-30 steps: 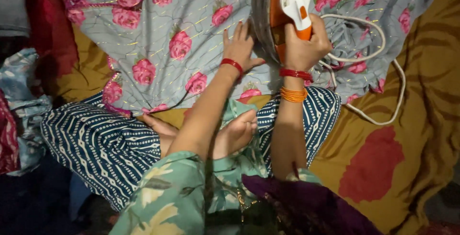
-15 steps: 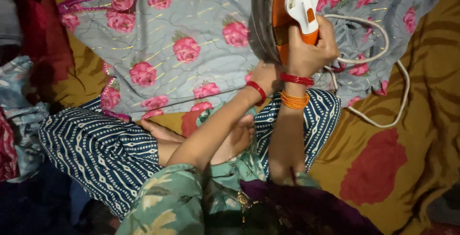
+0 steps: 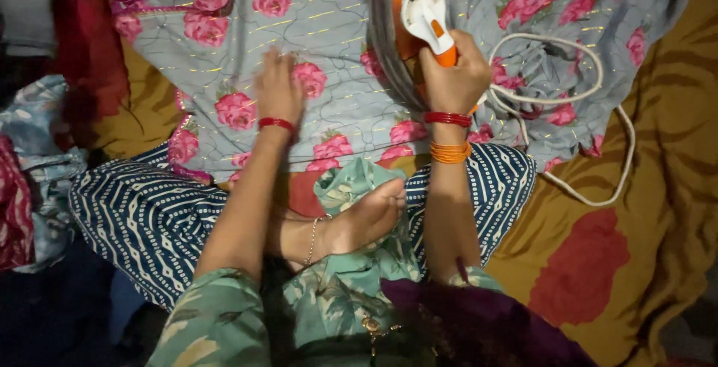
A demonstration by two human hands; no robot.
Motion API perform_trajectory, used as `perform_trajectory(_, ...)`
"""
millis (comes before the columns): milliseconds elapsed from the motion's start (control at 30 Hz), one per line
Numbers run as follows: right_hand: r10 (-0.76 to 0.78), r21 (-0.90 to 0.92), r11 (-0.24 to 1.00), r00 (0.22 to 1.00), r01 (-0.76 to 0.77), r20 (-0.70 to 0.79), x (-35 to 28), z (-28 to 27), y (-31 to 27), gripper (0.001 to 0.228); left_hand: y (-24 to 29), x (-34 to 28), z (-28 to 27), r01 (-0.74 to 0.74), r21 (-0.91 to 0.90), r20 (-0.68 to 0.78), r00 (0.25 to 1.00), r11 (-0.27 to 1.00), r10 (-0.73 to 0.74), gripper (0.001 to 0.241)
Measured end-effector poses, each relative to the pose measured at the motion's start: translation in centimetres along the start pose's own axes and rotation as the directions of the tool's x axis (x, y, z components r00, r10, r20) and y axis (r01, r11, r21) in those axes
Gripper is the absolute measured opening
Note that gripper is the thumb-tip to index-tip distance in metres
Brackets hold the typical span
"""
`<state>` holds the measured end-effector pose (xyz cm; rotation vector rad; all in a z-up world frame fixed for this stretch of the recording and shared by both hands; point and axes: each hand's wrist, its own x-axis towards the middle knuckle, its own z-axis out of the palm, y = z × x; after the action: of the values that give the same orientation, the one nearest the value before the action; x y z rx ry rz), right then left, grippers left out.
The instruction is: The person irons a floral patterned grey garment on a bed and then folds it.
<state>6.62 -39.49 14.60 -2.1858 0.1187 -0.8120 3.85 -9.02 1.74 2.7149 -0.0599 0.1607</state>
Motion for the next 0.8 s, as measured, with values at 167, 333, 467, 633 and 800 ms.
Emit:
perform_trajectory(167,0.06,-0.098,0.994,0.987,-0.046,0.148,-1.1,2.4,-1.0,0.023,-4.5,-3.4,-2.8,0.271,0.108,-0.016,0.962,0.956,-0.271,0.067)
perform_trajectory(333,0.039,-0.263,0.964,0.949,0.047,0.313,-2.5,4.3,-0.9,0.027,-2.4,-1.9,-4.2,0.433,0.131,-0.015,0.9,0.892,-0.435,0.059)
perform_trajectory(467,0.063,-0.356,0.93,0.909,0.097,0.413,-1.8,5.8,-1.3,0.032,-3.1,2.0,-0.8,0.147,0.152,0.004,0.989,0.977,-0.149,0.056)
perform_trajectory(633,0.056,-0.457,0.866,0.866,0.205,0.496,0.4,8.3,-0.7,0.032,-4.7,11.2,2.5,-0.013,0.01,0.038,0.999,1.0,0.013,0.06)
perform_trajectory(800,0.084,-0.505,0.829,0.84,0.239,0.536,3.9,11.3,-0.6,0.038,-5.8,14.3,0.6,0.021,0.029,0.071,0.997,0.999,-0.023,0.057)
